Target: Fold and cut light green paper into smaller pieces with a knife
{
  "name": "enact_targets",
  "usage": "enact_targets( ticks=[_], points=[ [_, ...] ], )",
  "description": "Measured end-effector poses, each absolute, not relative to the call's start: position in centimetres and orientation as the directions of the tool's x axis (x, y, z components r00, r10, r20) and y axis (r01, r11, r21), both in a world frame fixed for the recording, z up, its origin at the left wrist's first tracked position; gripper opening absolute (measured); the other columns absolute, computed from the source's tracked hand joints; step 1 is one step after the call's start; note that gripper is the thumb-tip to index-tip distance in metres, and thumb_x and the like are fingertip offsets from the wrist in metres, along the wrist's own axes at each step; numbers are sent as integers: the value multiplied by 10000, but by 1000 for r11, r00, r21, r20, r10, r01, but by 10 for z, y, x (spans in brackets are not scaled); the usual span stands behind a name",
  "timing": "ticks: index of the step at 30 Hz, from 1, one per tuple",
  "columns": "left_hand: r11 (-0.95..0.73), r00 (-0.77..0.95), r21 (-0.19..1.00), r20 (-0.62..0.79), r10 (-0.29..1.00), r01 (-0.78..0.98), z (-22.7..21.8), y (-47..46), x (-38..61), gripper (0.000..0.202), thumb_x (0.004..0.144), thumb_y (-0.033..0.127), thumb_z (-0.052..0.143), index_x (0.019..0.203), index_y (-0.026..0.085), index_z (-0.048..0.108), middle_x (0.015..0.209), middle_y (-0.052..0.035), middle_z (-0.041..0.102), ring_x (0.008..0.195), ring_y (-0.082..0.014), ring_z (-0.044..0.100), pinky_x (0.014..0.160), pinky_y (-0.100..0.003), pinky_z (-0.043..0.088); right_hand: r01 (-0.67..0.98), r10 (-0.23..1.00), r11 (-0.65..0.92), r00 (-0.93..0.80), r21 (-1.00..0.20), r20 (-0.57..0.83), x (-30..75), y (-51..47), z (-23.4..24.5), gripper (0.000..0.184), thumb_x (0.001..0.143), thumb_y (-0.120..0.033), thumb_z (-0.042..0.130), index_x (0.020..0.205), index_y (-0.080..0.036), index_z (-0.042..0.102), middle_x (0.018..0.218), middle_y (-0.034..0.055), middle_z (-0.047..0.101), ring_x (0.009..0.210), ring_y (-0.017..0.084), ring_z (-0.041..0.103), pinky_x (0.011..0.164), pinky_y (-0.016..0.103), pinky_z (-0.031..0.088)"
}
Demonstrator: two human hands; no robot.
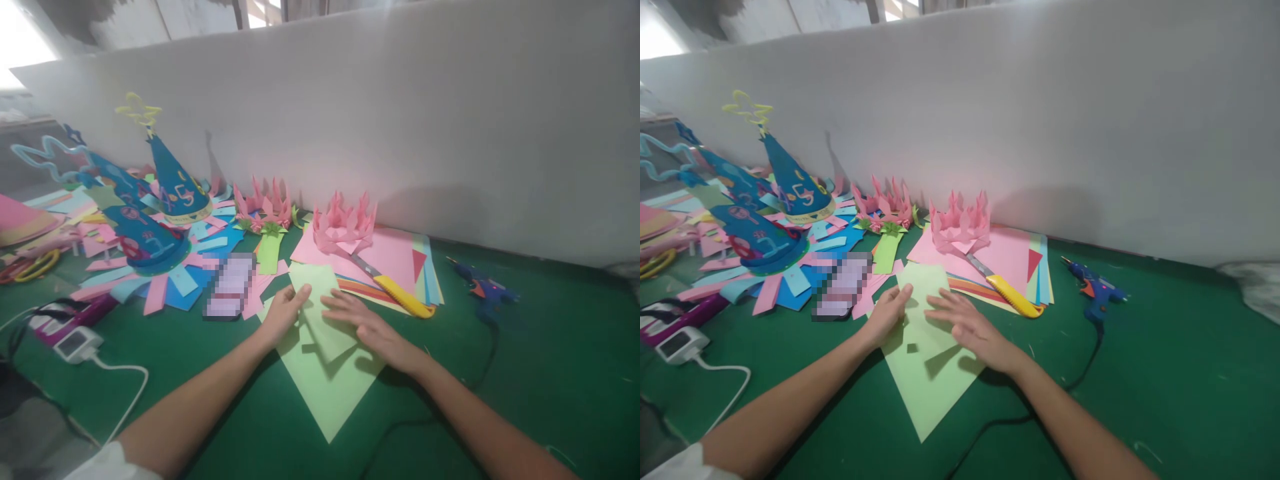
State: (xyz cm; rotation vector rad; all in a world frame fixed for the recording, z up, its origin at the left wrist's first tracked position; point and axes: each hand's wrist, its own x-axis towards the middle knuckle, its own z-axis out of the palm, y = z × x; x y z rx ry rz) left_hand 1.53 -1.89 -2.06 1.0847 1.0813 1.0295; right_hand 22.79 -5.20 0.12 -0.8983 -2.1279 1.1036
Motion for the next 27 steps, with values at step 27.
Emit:
enact_targets(
  ticks=[27],
  points=[
    [141, -36, 662, -246, 969, -736, -14, 7, -1, 221, 849, 206, 593, 1059, 150, 631, 897, -44, 730, 810, -193, 703, 809, -323, 583, 711, 935, 346, -315, -612, 164, 237, -33, -28, 495, 778, -291, 630, 1253, -204, 517, 1127, 106, 613, 1024, 265, 562, 848, 427, 462]
  ],
)
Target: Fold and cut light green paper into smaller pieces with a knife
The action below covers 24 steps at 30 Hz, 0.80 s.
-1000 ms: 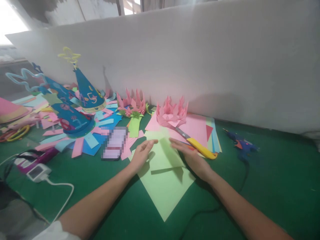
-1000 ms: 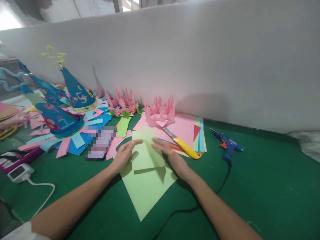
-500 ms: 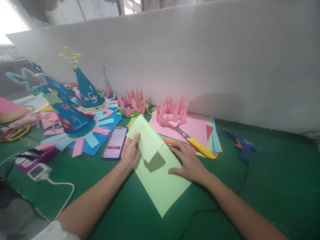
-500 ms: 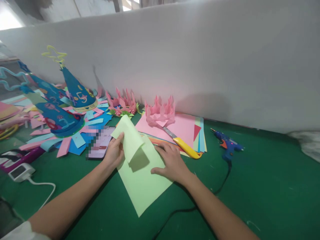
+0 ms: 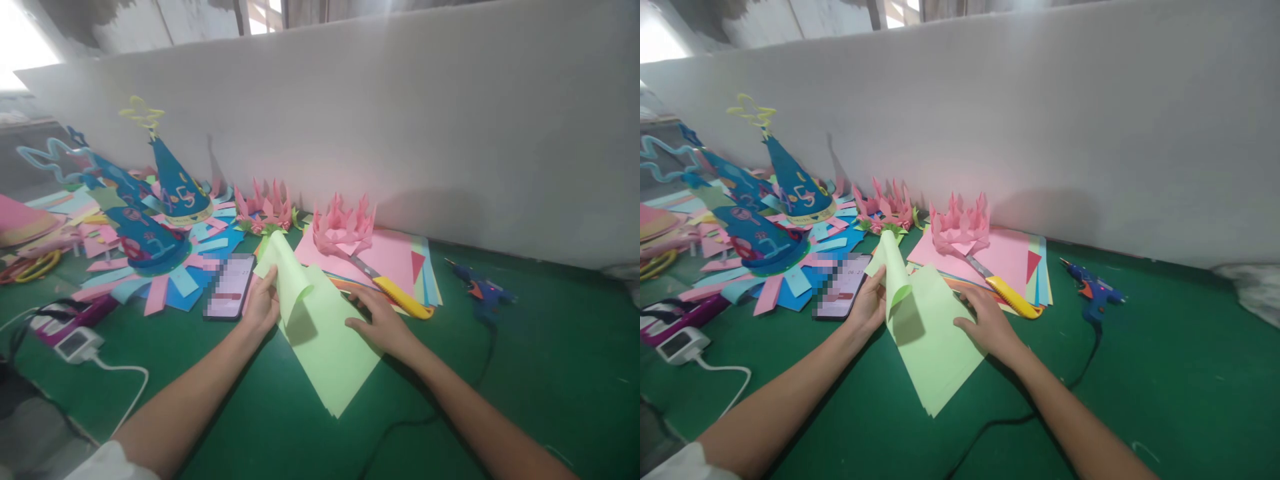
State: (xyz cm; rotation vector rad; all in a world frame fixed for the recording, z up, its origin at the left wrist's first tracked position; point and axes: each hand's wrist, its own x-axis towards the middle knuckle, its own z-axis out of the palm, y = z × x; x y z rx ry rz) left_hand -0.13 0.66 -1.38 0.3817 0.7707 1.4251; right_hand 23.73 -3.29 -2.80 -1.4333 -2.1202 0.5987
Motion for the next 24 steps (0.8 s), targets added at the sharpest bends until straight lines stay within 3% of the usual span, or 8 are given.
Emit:
enact_targets(
  ticks=[4, 7, 12, 16, 20, 24],
  points=[
    [180, -12, 630, -287, 958, -755, -17, 8, -1, 228, 855, 195, 583, 1064, 117, 630, 895, -61, 730, 785, -185, 704, 830, -314, 572, 747, 915, 403, -333, -529, 227, 233, -39, -30, 591, 767, -421, 647, 1295, -209, 487, 1296, 117, 541, 1172, 312, 482, 972, 501, 369],
    [202, -2, 626, -309, 951, -753, -18, 8, 1, 229, 846, 151, 584, 1064, 98, 631, 906, -70, 730, 774, -176, 704, 851, -303, 560, 758, 914, 406, -340, -510, 222, 230, -42, -31, 638, 739, -457, 668, 1308, -236, 484, 1296, 103, 557, 1180, 320, 487, 976, 509, 367],
    [231, 14, 601, -343, 939, -765, -12, 6, 3, 190, 855, 139, 561, 1022, 106, 645, 867, -58, 734, 766, -183, 704, 856, -311, 555, 653, 943, 332, -234, -681, 235, 230, -40, -34, 487, 756, -285, 613, 1234, -243, 534, 1228, 83, 603, 1136, 276, 536, 955, 460, 412],
    [248, 17, 580, -373, 928, -776, -6, 5, 3, 170, 871, 134, 531, 988, 106, 652, 831, -54, 732, 733, -178, 702, 822, -305, 566, 511, 969, 246, -148, -823, 197, 229, -37, -34, 462, 733, -210, 569, 1192, -224, 523, 937, 42, 663, 883, 209, 616, 815, 386, 484],
    [248, 18, 581, -371, 928, -775, -5, 5, 3, 168, 874, 137, 528, 987, 104, 648, 809, -52, 733, 713, -171, 701, 782, -283, 576, 417, 970, 237, -159, -877, 186, 225, -37, -32, 445, 749, -208, 542, 1191, -190, 493, 758, -5, 625, 685, 154, 586, 689, 317, 482],
    [217, 6, 590, -338, 941, -777, -7, 4, 2, 206, 844, 161, 577, 1031, 102, 640, 823, -59, 735, 756, -190, 707, 834, -302, 565, 369, 961, 275, -63, -888, 271, 224, -39, -28, 372, 809, -241, 511, 1177, -203, 466, 777, 0, 586, 694, 146, 583, 652, 284, 484]
  ],
)
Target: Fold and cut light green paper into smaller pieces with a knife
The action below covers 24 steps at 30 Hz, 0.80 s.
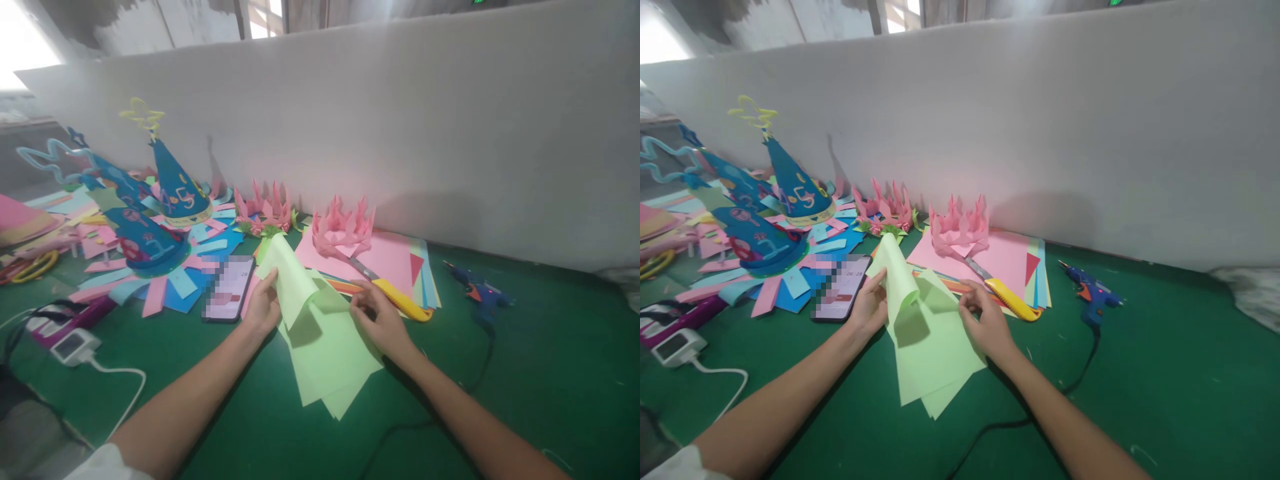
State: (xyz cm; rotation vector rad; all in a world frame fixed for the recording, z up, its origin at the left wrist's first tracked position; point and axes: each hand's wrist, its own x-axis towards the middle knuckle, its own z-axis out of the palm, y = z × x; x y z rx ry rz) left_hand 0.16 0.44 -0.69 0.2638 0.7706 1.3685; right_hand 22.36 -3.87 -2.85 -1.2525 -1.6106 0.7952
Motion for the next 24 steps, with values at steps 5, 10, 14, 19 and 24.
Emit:
enact_targets(
  ticks=[5, 10, 14, 19, 24],
  points=[
    [178, 15, 615, -261, 965, -768, -11, 4, 1, 238, 832, 171, 589, 1057, 109, 636, 884, -68, 737, 864, -218, 701, 891, -325, 542, 595, 805, 265, 297, -759, 513, 253, -25, -20, 172, 821, -258, 499, 989, -221, 498, 898, 25, 586, 674, 131, 584, 605, 262, 495],
    [225, 64, 608, -276, 959, -761, -13, 4, 1, 210, 828, 156, 583, 1022, 101, 643, 885, -80, 737, 915, -234, 691, 918, -334, 527, 731, 709, 153, 388, -665, 589, 311, -4, -16, 169, 763, -190, 441, 776, -188, 610, 892, 85, 613, 941, 241, 565, 864, 428, 451],
    [236, 68, 619, -283, 957, -749, -14, 4, 0, 278, 822, 172, 594, 1089, 100, 622, 888, -84, 737, 908, -239, 693, 913, -341, 531, 891, 723, 6, 309, -453, 618, 347, 4, -17, 319, 755, -174, 407, 933, -175, 671, 1022, 109, 639, 1022, 250, 566, 916, 421, 441],
    [278, 106, 616, -301, 948, -737, -12, 4, 1, 317, 842, 169, 563, 1148, 89, 594, 894, -98, 735, 890, -240, 698, 896, -349, 540, 919, 706, -47, 308, -392, 638, 372, 13, -10, 422, 772, -125, 372, 1100, -106, 635, 1177, 180, 598, 1133, 275, 526, 969, 411, 409],
    [288, 99, 627, -319, 943, -724, -10, 3, 2, 269, 844, 161, 555, 1096, 90, 613, 864, -97, 735, 896, -242, 696, 891, -342, 542, 926, 739, -35, 277, -376, 614, 379, 28, -10, 425, 776, -120, 377, 1113, -130, 635, 1188, 152, 609, 1135, 246, 538, 983, 373, 409]
  ],
)
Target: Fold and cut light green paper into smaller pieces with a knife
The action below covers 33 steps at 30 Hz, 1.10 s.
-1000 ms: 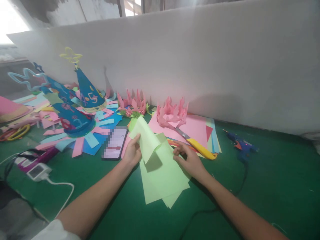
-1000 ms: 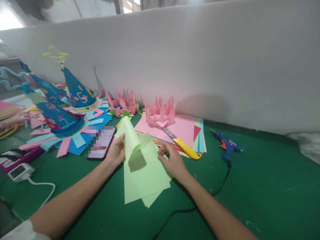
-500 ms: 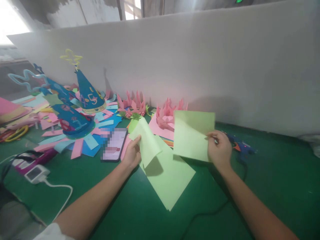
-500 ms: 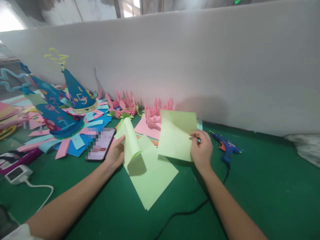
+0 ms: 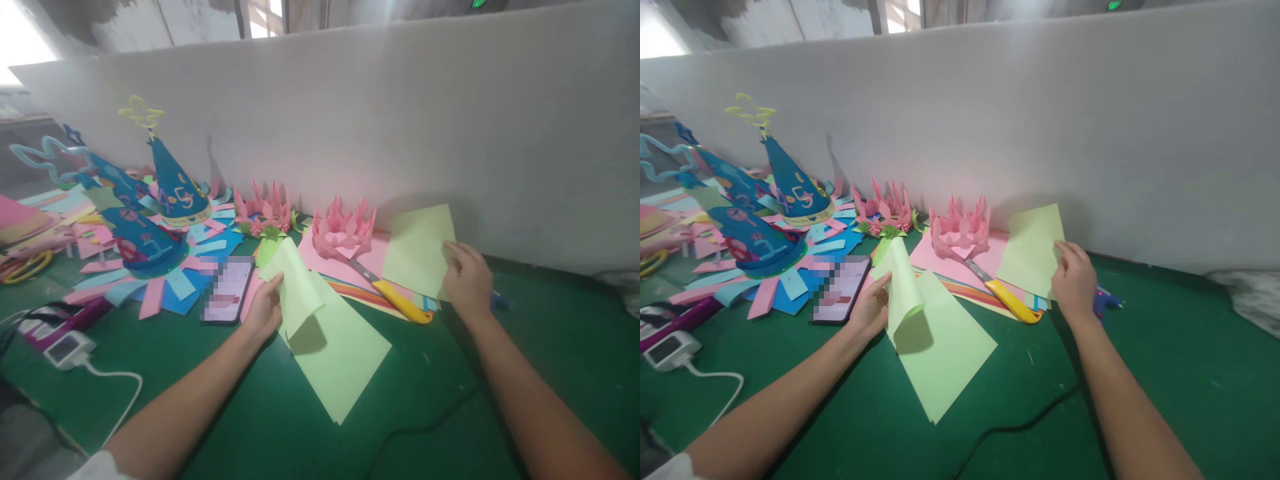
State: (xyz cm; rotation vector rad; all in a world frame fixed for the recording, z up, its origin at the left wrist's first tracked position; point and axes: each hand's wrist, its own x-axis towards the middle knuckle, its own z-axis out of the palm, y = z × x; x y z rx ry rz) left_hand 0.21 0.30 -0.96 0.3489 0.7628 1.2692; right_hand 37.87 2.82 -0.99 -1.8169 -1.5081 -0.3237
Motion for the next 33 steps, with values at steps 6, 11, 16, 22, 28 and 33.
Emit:
enact_targets(
  ticks=[6, 11, 16, 22, 28, 33],
  points=[
    [260, 106, 666, -264, 959, -700, -11, 2, 3, 266, 793, 177, 631, 1048, 102, 632, 946, -91, 729, 911, -238, 691, 895, -332, 538, 927, 823, -15, 223, -374, 522, 370, 37, -30, 417, 776, -197, 398, 1113, -143, 638, 1160, 132, 631, 1086, 256, 571, 948, 401, 442],
    [236, 101, 724, -225, 969, -648, -14, 0, 4, 285, 731, 203, 719, 991, 104, 653, 914, -90, 734, 892, -236, 693, 882, -321, 534, 943, 885, -21, 172, -334, 432, 358, 35, -35, 430, 808, -227, 404, 1166, -111, 612, 1141, 175, 629, 1073, 301, 571, 911, 445, 455],
    [236, 83, 748, -237, 968, -620, -15, 0, 4, 271, 693, 219, 762, 909, 89, 662, 849, -88, 737, 833, -223, 700, 855, -308, 537, 981, 868, -72, 152, -182, 472, 339, 24, -22, 436, 814, -300, 515, 1206, -126, 588, 1459, 224, 309, 1292, 428, 317, 981, 612, 293],
    [238, 97, 750, -228, 969, -617, -12, -1, 6, 260, 696, 213, 755, 913, 104, 662, 895, -85, 737, 844, -224, 699, 843, -313, 545, 982, 977, 97, -62, -161, 205, 323, 26, -25, 397, 930, -304, 314, 1203, -215, 589, 1356, 105, 516, 1295, 265, 409, 1071, 574, 197],
    [244, 118, 761, -217, 969, -601, -10, -2, 5, 269, 698, 229, 752, 919, 104, 665, 924, -99, 733, 878, -244, 693, 852, -328, 540, 956, 984, 142, -108, -258, 143, 321, 33, -29, 429, 937, -336, 280, 1166, -189, 612, 1324, 120, 546, 1253, 258, 472, 1005, 497, 372],
    [240, 130, 784, -202, 971, -573, -9, -5, 8, 348, 675, 270, 780, 958, 108, 658, 933, -108, 729, 882, -250, 688, 826, -332, 538, 934, 967, 134, -50, -330, 251, 298, 12, -4, 422, 935, -345, 292, 1173, -174, 596, 1341, 128, 522, 1284, 284, 424, 1066, 546, 267]
  ],
)
